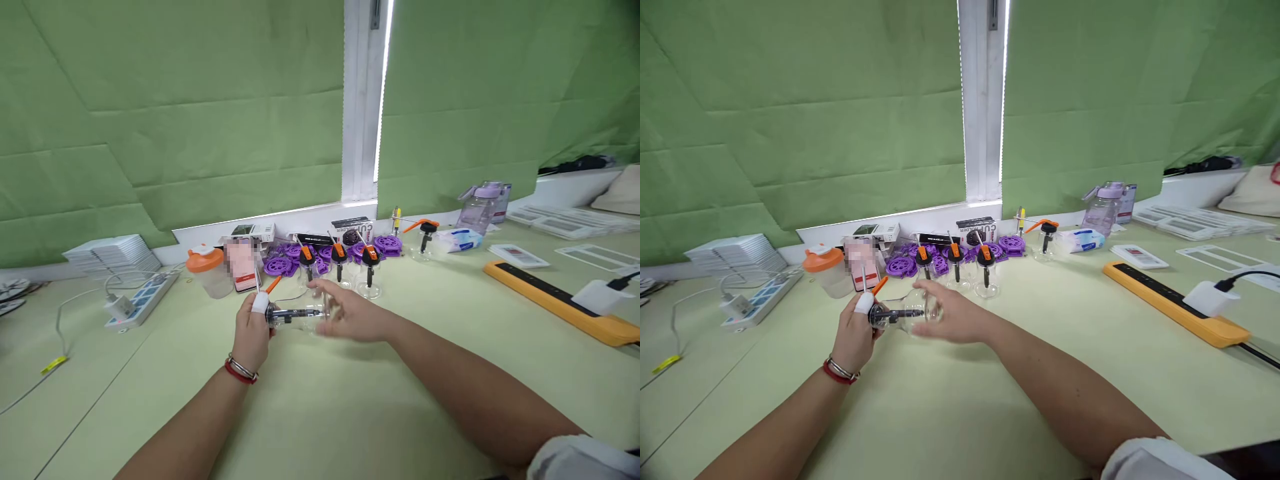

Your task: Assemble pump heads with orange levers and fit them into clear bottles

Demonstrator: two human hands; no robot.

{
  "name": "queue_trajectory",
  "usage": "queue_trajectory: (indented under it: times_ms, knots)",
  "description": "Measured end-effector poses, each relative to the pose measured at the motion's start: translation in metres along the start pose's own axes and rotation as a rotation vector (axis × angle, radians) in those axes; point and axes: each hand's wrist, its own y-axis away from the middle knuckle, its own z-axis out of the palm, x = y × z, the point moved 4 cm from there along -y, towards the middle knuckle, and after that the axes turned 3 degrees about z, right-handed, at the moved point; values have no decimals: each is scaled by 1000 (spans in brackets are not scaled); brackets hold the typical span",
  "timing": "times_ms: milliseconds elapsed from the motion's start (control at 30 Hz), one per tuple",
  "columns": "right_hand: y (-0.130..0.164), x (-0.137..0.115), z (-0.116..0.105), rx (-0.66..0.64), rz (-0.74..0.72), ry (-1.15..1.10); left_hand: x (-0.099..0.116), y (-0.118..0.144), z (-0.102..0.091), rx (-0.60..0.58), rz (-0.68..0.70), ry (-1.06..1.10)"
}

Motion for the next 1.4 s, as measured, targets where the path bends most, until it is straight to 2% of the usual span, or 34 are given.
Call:
queue_trajectory:
  times_ms: [67,100,133,200,267,300,333,433,467,500,567,633,700,767,867,933,1000,1100,1167,1233,1333,1400]
  knots:
    - [5,-17,-2,49,-240,170,-2,-1,0,16,-34,56]
    - [7,-21,-4,92,-283,171,-2,0,1,16,-41,71]
    - [7,-22,-5,138,-257,112,-2,0,2,10,-41,69]
    - [4,-10,-4,196,-28,-115,-1,3,4,-15,-30,31]
    - [2,4,5,129,217,-273,0,4,4,-32,-17,-3]
    - [2,7,9,85,259,-261,0,4,4,-35,-14,-10]
    - [2,6,10,70,220,-184,-1,3,3,-34,-14,-11]
    - [5,-13,7,149,-152,176,-5,-2,0,-15,-26,13]
    - [7,-18,5,186,-235,233,-6,-3,-2,-1,-26,18]
    - [7,-19,3,213,-249,222,-6,-4,-3,10,-24,18]
    - [4,-10,1,228,-76,32,-6,-4,-3,4,-6,-2]
    - [0,6,5,147,168,-187,-4,-2,-1,-17,17,-25]
    - [-1,14,10,62,248,-186,-1,0,0,-26,25,-39]
    - [-1,10,8,106,106,59,-1,0,0,-23,10,-42]
    - [4,-12,5,206,-305,565,-4,-2,2,-25,-41,-4]
    - [8,-24,6,194,-542,842,-10,-4,3,-30,-109,27]
    - [13,-28,5,175,-688,1048,-16,-7,1,-15,-190,44]
    - [26,-23,-5,173,-777,1180,-23,-11,-3,25,-242,62]
    - [41,-11,-17,243,-759,1134,-25,-13,-5,25,-233,73]
    - [60,7,-36,450,-644,988,-26,-15,-5,22,-217,75]
    - [91,50,-68,832,-317,698,-29,-15,-4,20,-208,75]
    - [108,84,-85,1010,-68,431,-31,-13,-2,6,-211,83]
